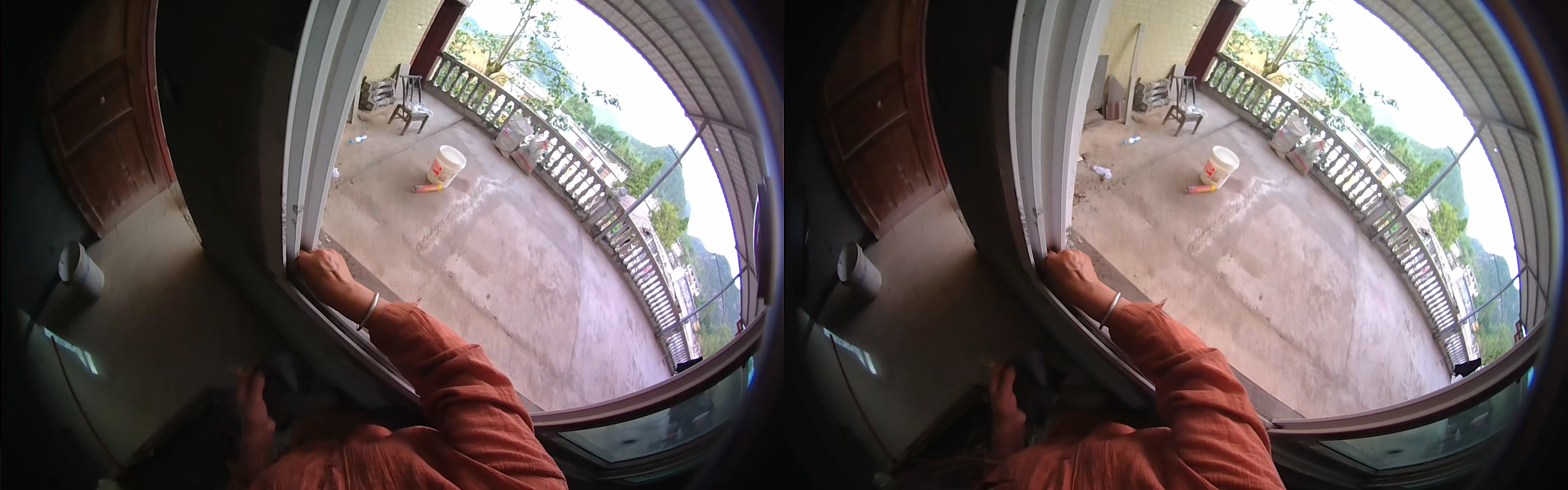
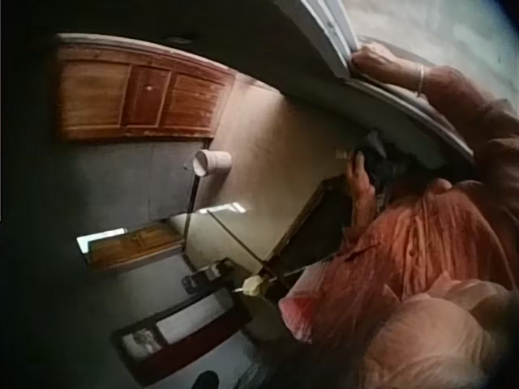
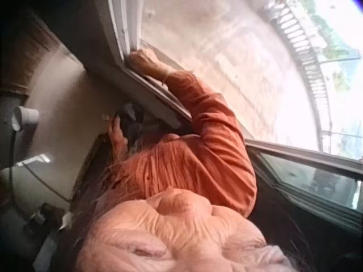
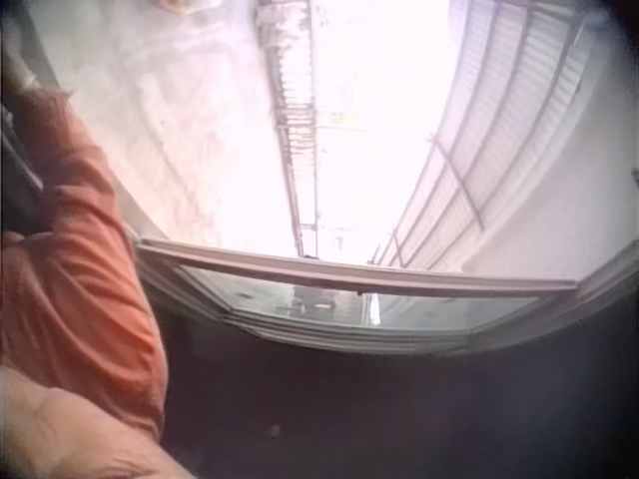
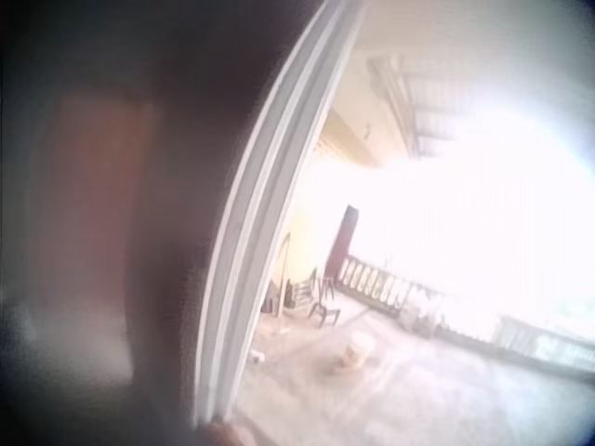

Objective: The person cleans the window frame using a toothbrush and a cloth. They scrub the frame with the toothbrush and wipe it with the cloth, repeating the process along the frame.

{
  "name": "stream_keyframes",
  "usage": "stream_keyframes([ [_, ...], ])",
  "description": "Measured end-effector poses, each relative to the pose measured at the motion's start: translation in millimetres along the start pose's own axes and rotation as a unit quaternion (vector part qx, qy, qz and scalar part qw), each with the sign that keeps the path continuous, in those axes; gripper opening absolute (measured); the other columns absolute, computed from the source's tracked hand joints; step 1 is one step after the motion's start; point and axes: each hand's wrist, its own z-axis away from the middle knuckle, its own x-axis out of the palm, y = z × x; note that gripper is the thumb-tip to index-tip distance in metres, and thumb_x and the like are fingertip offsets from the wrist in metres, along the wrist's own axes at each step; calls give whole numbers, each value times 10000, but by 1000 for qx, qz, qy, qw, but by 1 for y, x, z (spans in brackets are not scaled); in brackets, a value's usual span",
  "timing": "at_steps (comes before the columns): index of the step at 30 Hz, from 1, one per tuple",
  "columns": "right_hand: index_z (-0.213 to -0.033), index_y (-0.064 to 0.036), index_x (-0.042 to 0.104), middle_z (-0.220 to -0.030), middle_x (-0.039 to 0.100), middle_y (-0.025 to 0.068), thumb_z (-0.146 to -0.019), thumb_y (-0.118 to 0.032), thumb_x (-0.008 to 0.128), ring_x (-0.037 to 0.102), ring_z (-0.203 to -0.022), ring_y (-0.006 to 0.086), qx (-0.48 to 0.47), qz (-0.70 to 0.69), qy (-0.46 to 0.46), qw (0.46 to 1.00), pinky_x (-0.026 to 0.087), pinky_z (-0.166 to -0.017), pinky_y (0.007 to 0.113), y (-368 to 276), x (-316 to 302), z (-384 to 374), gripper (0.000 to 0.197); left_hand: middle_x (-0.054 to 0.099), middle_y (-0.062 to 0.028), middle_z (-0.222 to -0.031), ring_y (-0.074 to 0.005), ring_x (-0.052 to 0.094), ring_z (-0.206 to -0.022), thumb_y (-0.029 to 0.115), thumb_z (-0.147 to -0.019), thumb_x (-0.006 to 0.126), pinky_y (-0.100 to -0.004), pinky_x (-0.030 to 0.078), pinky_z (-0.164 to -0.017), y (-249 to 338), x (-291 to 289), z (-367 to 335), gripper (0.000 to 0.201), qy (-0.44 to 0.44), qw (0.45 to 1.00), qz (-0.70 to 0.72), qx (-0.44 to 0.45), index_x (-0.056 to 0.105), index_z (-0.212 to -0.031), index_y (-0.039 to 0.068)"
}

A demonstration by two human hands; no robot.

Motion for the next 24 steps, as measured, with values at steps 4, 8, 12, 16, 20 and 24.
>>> stream_keyframes([
  [4,-836,-66,657,-755,659,186,-833,-175,582,679,-733,369,-13,81,-20,996,532,-620,467,1,-11,-1,132,599,-80,-1189,-196,543,-1078,195,-974,521,-348,433,-956,30,-2,-3,289,-84,996,7,3,597,-1189,18],
  [8,-787,-100,677,-695,647,153,-825,-218,600,671,-657,319,-60,111,-22,992,511,-551,445,19,-9,-6,146,610,-49,-1217,-177,568,-1096,169,-941,597,-337,464,-944,16,-16,-15,367,-39,999,32,-11,570,-1282,36],
  [12,-750,-111,627,-621,606,127,-829,-227,598,637,-591,314,-101,105,21,989,469,-502,456,27,-9,-5,143,618,-34,-1164,-160,571,-1043,164,-933,602,-330,470,-916,-1,-25,-32,345,-26,998,61,15,577,-1256,43],
  [16,-765,-106,587,-627,605,113,-840,-246,591,642,-615,315,-78,86,37,993,487,-523,459,37,5,4,159,617,-31,-1143,-157,570,-1032,152,-929,606,-326,472,-907,-2,-25,-40,317,-34,996,88,7,587,-1228,50],
  [20,-793,-106,667,-708,655,150,-826,-274,604,668,-687,329,42,71,-53,995,524,-597,472,14,-4,-7,183,618,-32,-1141,-157,573,-1028,148,-928,606,-325,474,-908,-2,-34,-50,315,-29,996,82,-1,588,-1228,54],
  [24,-809,-92,722,-789,686,188,-800,-295,625,681,-751,357,131,20,-26,991,539,-662,484,9,-4,-8,226,622,-42,-1148,-172,581,-1038,170,-930,609,-336,475,-923,4,-35,-53,329,-44,995,92,-22,586,-1238,57],
])
